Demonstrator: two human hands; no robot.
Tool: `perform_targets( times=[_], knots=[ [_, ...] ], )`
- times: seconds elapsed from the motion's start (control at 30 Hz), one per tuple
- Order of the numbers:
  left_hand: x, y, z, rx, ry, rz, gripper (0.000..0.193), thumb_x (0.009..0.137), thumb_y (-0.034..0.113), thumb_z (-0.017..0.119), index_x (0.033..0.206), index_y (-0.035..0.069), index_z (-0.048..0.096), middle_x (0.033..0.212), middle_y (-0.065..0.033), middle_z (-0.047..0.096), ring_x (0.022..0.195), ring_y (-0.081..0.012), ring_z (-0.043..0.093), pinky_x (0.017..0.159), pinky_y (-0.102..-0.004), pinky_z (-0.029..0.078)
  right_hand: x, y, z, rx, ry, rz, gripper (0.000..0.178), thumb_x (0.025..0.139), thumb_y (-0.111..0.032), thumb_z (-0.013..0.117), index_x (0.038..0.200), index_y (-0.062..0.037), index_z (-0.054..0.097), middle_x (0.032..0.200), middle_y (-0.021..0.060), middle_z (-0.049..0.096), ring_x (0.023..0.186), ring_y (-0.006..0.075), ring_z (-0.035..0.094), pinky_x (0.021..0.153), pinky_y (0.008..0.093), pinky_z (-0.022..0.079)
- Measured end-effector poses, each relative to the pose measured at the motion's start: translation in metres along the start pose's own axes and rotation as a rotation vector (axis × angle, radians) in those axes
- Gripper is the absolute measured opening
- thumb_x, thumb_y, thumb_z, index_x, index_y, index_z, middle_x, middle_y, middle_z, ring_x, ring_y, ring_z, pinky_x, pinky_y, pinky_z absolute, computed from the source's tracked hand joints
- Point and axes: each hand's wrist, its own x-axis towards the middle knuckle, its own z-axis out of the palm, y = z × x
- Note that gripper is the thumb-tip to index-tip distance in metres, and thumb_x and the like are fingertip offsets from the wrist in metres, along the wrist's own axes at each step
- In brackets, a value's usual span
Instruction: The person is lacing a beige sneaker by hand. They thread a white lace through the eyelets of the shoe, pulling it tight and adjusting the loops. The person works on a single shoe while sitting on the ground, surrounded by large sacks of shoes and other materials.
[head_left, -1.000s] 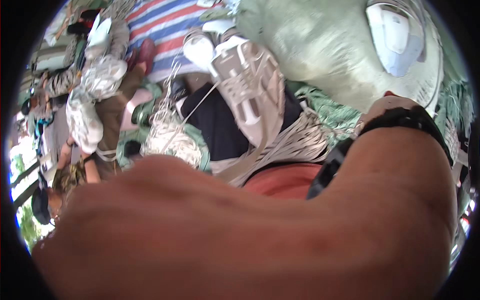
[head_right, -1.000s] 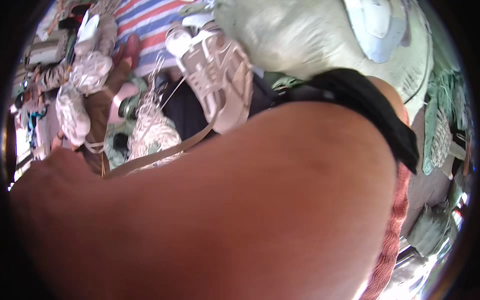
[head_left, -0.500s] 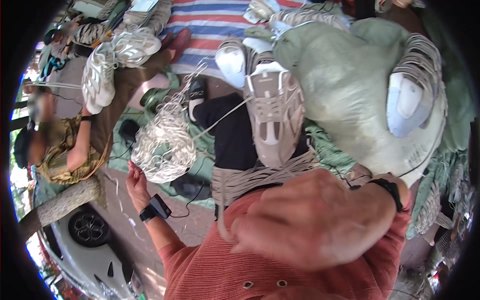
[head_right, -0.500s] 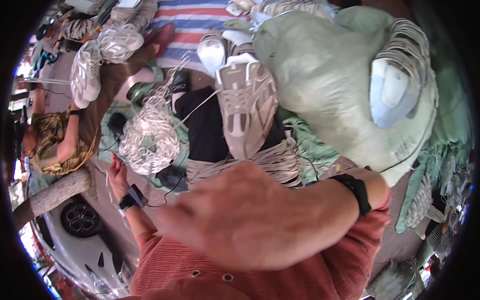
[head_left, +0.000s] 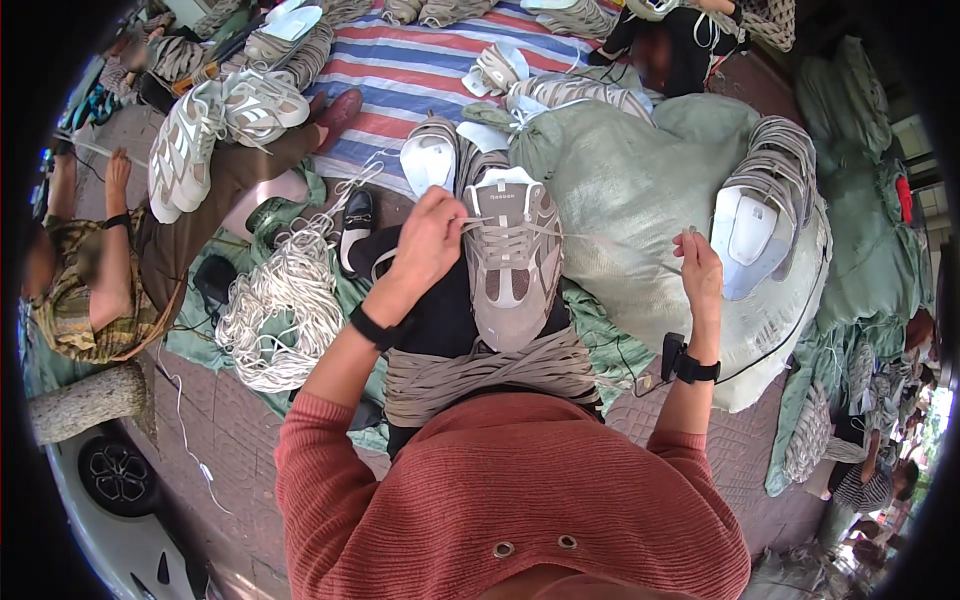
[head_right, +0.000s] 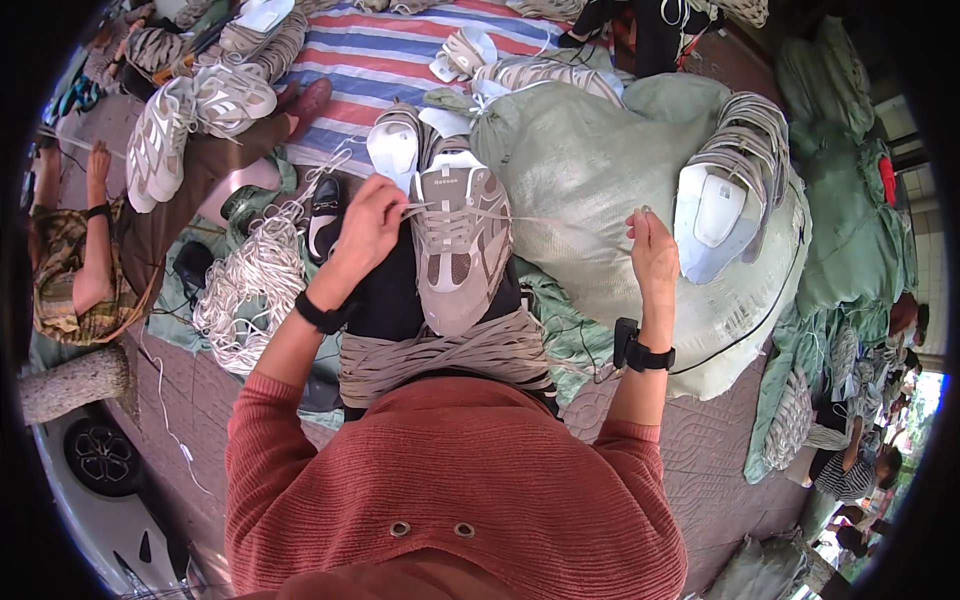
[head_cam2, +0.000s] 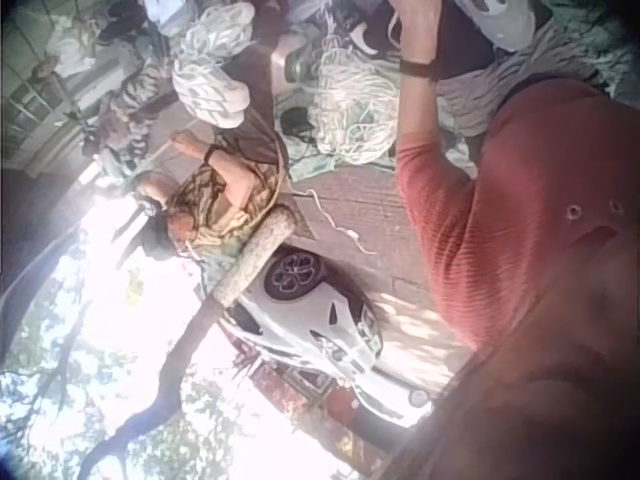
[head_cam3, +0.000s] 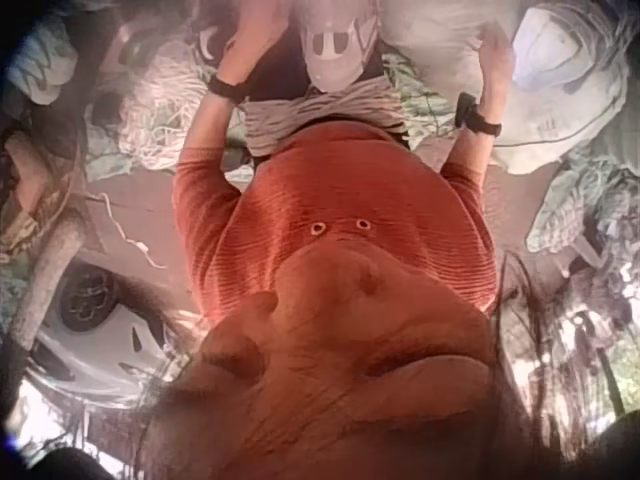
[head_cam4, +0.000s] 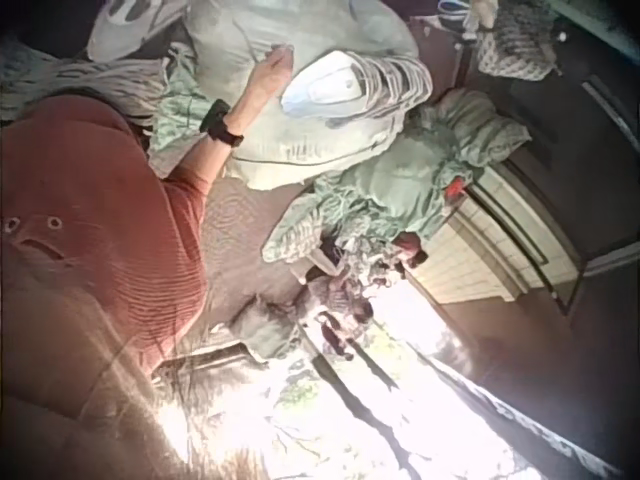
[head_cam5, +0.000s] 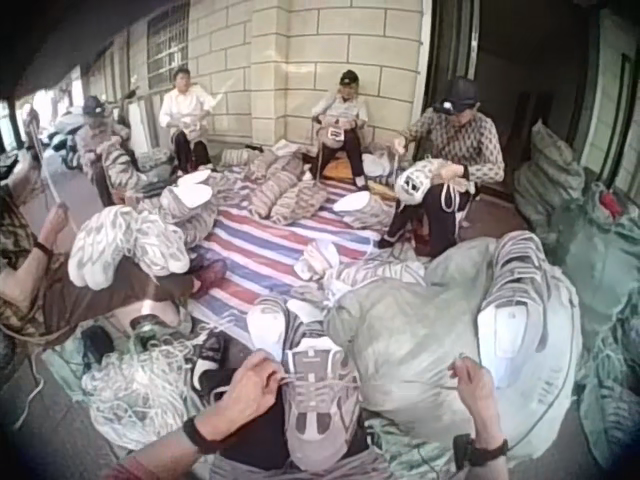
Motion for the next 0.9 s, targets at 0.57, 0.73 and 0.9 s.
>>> perform_targets(
  times=[0.57,0.73,0.9],
  knots=[
    [0.03,0.011,0.008,0.24,-0.368,-0.026,0.01,0.082,0.011,0.066,0.086,0.003,0.061,0.087,-0.0137,0.063,0.083,-0.0342,0.065,0.071,-0.0442,0.052,0.009,-0.115,0.115,-0.008,-0.114,-0.786,0.018,0.091,-0.023,0.06,0.096,-0.0071,0.067,0.108,0.0034,0.065,0.096,0.0244,0.057,0.083,0.0406,0.04],
    [0.034,0.015,0.01,0.4,-0.433,0.086,0.005,0.081,0.005,0.063,0.085,0.004,0.061,0.085,-0.0135,0.063,0.082,-0.0341,0.065,0.068,-0.0437,0.051,0.014,-0.119,0.12,-0.035,-0.098,-0.912,0.017,0.091,-0.023,0.061,0.095,-0.0078,0.067,0.106,0.0021,0.064,0.095,0.024,0.057,0.083,0.0389,0.04],
    [0.044,0.019,0.019,0.491,-0.522,0.269,0.007,0.077,0.0,0.059,0.08,0.003,0.063,0.085,-0.0141,0.066,0.082,-0.0333,0.066,0.068,-0.0434,0.053,0.013,-0.113,0.125,0.018,-0.134,-0.85,0.017,0.091,-0.024,0.061,0.096,-0.0081,0.067,0.108,0.0021,0.064,0.094,0.0245,0.056,0.082,0.0397,0.04]
  ],
)
